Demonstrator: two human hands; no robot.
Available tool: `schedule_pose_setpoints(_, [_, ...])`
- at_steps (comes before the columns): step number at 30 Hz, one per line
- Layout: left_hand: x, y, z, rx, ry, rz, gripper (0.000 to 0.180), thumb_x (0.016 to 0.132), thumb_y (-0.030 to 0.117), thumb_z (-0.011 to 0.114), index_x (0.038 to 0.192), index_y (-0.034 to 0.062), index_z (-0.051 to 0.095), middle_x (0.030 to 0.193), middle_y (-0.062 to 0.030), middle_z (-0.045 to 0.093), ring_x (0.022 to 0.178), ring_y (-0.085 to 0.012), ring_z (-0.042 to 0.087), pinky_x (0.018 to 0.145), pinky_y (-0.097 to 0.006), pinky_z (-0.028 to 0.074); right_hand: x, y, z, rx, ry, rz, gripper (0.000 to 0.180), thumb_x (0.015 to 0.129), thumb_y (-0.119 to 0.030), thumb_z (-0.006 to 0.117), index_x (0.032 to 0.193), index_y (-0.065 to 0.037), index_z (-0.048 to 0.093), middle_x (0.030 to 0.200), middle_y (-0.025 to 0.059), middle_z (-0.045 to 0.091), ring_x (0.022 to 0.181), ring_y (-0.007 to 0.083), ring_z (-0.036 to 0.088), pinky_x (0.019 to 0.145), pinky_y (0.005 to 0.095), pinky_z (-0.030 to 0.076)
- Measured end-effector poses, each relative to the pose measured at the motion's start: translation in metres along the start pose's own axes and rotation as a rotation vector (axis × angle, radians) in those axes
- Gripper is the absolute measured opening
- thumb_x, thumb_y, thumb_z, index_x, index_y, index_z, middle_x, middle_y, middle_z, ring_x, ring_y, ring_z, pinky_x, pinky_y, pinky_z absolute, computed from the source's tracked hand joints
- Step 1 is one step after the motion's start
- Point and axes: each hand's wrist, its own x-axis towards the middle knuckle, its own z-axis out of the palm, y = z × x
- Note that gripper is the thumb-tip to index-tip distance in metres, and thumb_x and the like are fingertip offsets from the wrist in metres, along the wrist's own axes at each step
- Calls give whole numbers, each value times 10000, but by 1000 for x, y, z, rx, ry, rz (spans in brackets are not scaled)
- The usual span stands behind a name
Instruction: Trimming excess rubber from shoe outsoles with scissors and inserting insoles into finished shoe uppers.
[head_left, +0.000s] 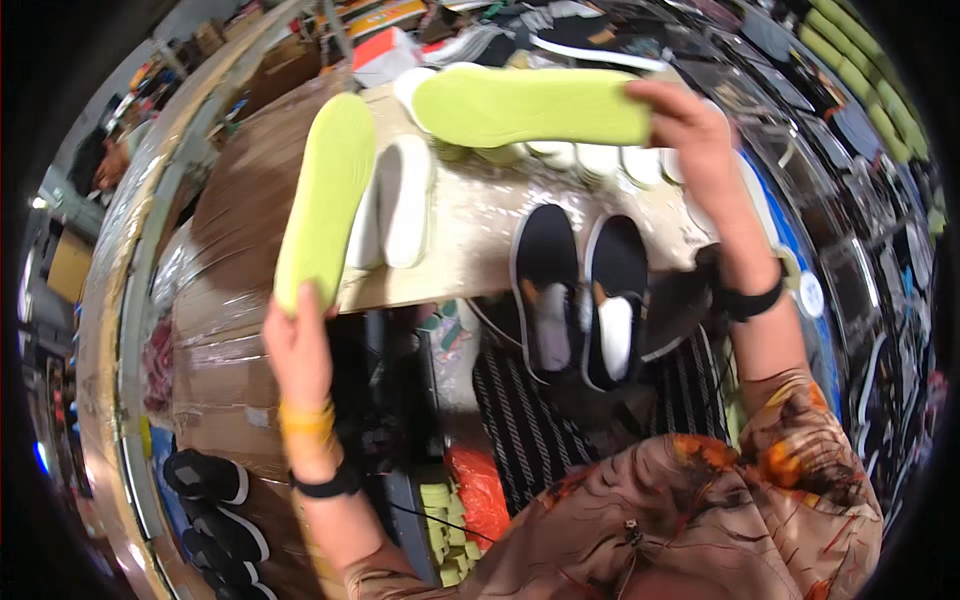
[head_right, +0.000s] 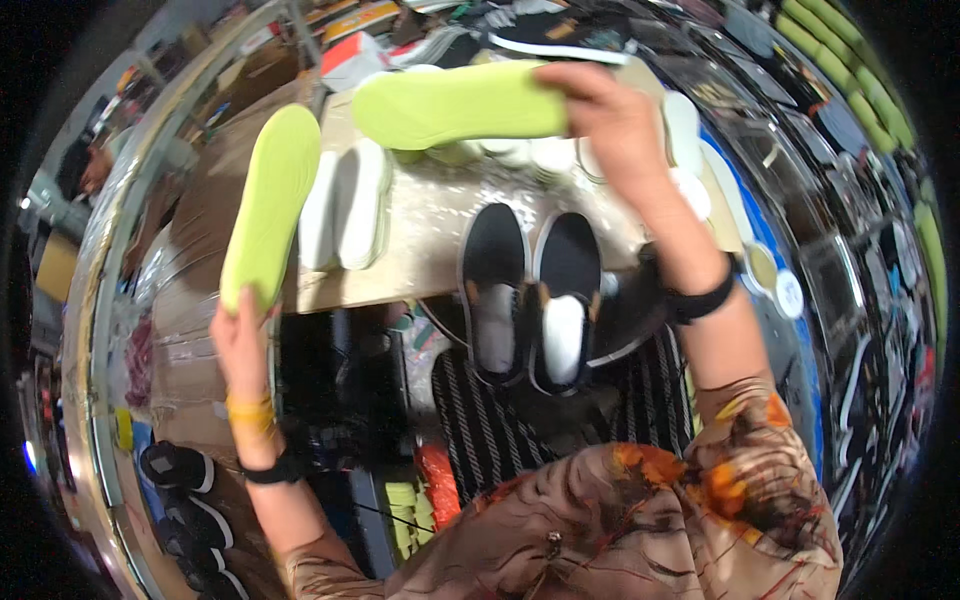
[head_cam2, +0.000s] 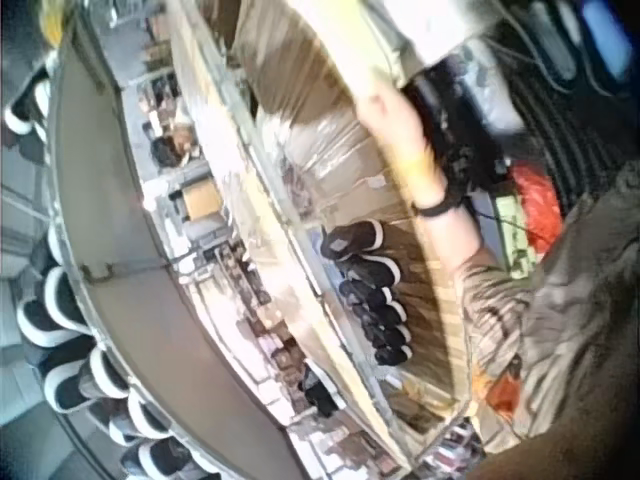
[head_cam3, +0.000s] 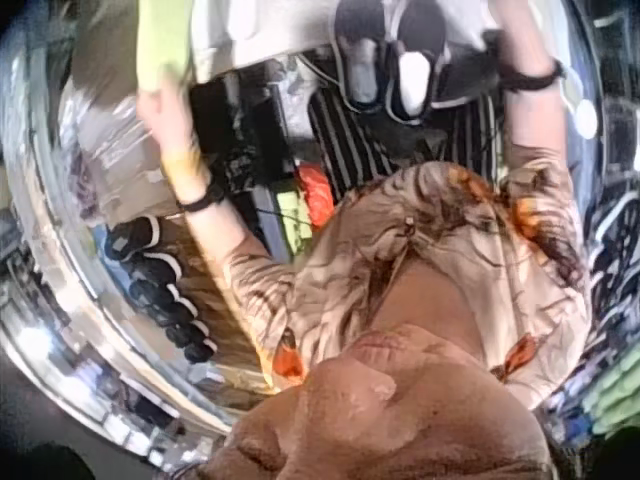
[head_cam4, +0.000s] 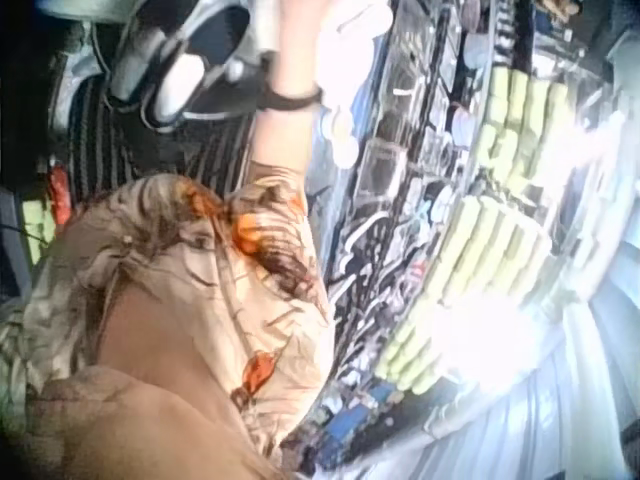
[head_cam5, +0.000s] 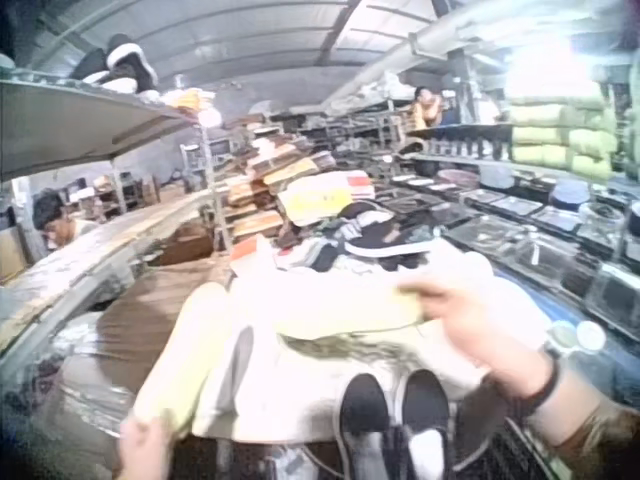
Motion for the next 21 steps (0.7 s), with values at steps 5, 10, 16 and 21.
schedule_pose_setpoints(5, [-57, 46, -27, -333, -189, -270, 268, 869, 203, 459, 973, -29, 543, 731, -84, 605, 516, -108, 536, 396, -202, 402, -82, -5, -174, 399, -12, 493, 259, 801, 1, 483, 1044, 36, 565, 953, 106, 607, 784, 110, 587, 633, 194, 476])
schedule_pose_setpoints(10, [-74, 65, 7, -67, -363, -410, 237, 850, 203, 503, 892, -17, 579, 677, -52, 595, 496, -78, 528, 381, -186, 394, -148, -24, -203, 164, 61, 815, 258, 761, 42, 463, 978, 24, 601, 802, 80, 628, 611, 118, 597, 531, 213, 503])
schedule_pose_setpoints(16, [-140, 106, 63, 469, -599, 37, 189, 827, 149, 527, 918, -10, 572, 701, -88, 593, 578, -247, 585, 527, -332, 482, -177, -77, -114, -502, -339, -82, 177, 697, -44, 592, 872, -21, 611, 728, 99, 606, 630, 211, 595, 585, 284, 490])
schedule_pose_setpoints(21, [-161, 137, 115, 874, -907, 479, 285, 800, 54, 475, 1072, -25, 503, 1068, -136, 530, 897, -271, 569, 641, -345, 509, -210, -70, -42, -659, -527, -730, 337, 714, -144, 509, 1007, 22, 524, 880, 127, 580, 602, 146, 548, 490, 223, 426])
